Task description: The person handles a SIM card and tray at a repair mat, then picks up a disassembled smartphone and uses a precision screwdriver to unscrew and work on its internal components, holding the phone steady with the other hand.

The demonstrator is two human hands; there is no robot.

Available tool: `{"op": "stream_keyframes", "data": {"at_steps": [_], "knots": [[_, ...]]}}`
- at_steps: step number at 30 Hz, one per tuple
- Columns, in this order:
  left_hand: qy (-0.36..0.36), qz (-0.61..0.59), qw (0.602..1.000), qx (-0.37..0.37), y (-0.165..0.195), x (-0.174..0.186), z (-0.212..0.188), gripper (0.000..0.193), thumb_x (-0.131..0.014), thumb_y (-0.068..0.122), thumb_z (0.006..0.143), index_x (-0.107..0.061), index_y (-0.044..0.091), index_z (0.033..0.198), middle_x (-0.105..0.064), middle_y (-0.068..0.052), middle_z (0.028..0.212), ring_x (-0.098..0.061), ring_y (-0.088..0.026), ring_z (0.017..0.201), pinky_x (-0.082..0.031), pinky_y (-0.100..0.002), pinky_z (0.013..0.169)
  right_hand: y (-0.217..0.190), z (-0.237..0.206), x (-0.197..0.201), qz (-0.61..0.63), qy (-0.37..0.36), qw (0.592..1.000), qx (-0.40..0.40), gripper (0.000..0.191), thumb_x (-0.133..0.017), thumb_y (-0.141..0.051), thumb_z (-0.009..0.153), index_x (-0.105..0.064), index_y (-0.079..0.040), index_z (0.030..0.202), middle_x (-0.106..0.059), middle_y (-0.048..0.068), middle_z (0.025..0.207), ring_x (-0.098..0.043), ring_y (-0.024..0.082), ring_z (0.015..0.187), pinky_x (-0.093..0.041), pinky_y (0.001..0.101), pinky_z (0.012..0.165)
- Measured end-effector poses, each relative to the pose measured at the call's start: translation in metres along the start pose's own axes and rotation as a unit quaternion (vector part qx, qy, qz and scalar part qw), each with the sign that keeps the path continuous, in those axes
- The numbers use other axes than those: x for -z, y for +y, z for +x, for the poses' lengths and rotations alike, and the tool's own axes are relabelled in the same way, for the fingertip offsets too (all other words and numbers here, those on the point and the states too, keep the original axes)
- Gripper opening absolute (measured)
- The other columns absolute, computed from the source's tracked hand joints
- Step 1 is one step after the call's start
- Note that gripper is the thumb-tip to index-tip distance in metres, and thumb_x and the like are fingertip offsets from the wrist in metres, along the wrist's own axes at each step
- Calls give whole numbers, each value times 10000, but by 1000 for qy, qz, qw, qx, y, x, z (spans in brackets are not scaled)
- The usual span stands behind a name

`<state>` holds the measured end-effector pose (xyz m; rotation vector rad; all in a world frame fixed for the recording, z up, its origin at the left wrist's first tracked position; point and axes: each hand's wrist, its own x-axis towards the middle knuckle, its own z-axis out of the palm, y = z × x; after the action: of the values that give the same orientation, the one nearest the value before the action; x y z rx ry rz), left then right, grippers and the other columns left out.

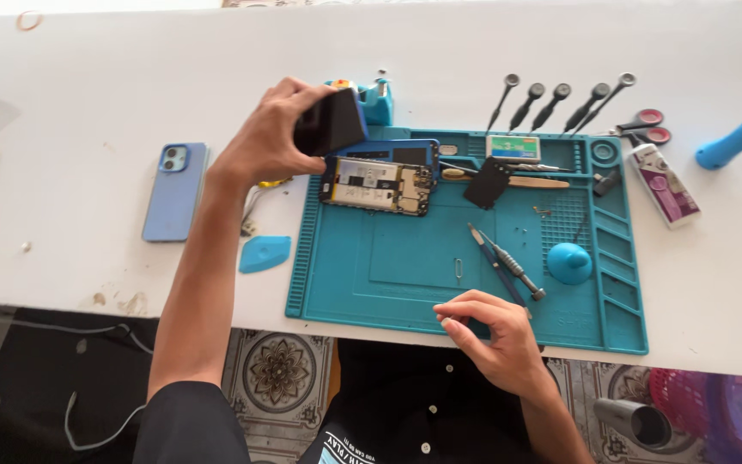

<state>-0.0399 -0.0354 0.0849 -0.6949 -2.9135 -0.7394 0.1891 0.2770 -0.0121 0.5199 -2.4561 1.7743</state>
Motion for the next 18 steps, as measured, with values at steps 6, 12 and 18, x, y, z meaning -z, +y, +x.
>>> {"op": "stream_keyframes", "data": {"at_steps": [6, 12, 18], "knots": [[-21, 74, 996, -45, 24, -21, 38, 993, -962, 120, 533, -567, 231, 1437, -564, 0, 1348, -504, -250, 1285, -370, -407, 1129, 4, 1, 2, 8, 0, 1000, 8, 173, -737, -93, 885, -784, -7, 1028, -785, 76, 907, -748, 143, 781, -602, 263, 687], [-26, 91, 995, -43, 24, -31, 58, 989, -962, 101, 544, -558, 237, 1437, -557, 9, 1364, -503, -245, 1280, -379, -403, 1142, 5, 3, 4, 20, -8, 1000, 5, 182, -744, -90, 880, -780, -5, 1037, -782, 80, 917, -756, 151, 800, -611, 269, 707], [-6, 114, 991, -67, 19, -50, 66, 858, -923, 108, 619, -596, 234, 1403, -565, -30, 1383, -502, -264, 1271, -409, -418, 1128, 8, 2, 6, 13, -10, 1000, 22, 180, -742, -98, 889, -776, 0, 1036, -781, 84, 929, -762, 154, 819, -611, 273, 730]]}}
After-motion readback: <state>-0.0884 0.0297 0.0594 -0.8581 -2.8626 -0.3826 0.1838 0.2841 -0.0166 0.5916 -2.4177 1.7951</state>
